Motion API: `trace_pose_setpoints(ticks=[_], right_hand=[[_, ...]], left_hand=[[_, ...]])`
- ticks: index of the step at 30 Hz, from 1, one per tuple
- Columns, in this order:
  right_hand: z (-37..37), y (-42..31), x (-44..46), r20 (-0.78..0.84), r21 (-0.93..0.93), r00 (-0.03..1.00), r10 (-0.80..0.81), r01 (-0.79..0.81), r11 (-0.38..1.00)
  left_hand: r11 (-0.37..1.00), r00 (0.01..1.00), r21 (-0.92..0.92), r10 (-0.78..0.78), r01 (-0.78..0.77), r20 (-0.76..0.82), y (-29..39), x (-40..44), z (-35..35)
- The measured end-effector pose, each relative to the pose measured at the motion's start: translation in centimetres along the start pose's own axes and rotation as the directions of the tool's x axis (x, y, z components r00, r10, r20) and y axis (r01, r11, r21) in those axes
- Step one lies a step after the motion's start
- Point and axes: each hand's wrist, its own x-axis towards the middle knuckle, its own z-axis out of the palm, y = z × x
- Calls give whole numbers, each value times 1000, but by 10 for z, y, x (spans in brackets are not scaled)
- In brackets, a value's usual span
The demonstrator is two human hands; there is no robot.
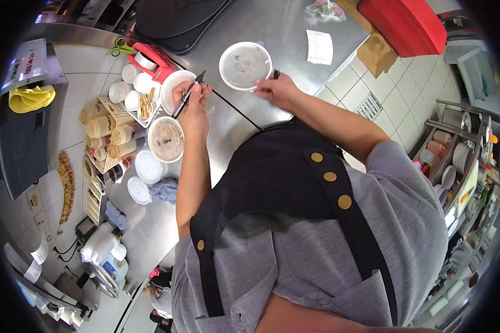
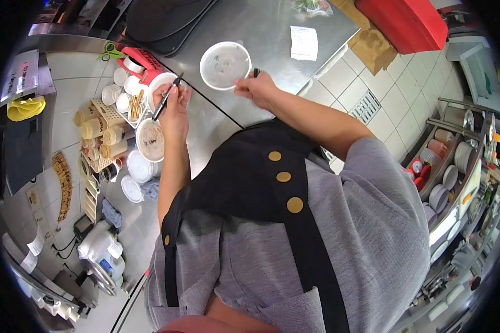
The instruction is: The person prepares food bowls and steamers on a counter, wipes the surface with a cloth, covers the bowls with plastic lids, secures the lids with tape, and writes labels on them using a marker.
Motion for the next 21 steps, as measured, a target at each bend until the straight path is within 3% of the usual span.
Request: trace_pose_setpoints(ticks=[1,4,5,8,12,15,19,21], right_hand=[[0,6,-14,65,-10,994,82,-82,997],[1,9,-39,45,-9,977,206,-206,979],[-1,1,-47,118,-35,968,220,-217,976],[-11,-1,-41,-9,-238,987,159,-156,959],[-17,6,-30,-44,-276,995,85,-94,957],[-17,10,-20,-29,-330,989,-148,130,935],[-8,6,-28,58,-237,998,-38,51,970],[-4,13,-28,58,-223,998,-20,33,974]], left_hand=[[1000,1000,7,-9,9,-8,-2,4,1],[980,996,179,87,-92,35,2,9,14],[978,997,190,79,-82,27,-1,12,10],[984,998,178,16,-26,58,-9,25,12],[955,993,295,-4,-31,119,-18,24,11],[971,994,240,-39,12,106,-27,22,6],[986,995,168,-34,18,91,-33,21,-3],[904,983,409,55,-124,176,-33,24,-7]])
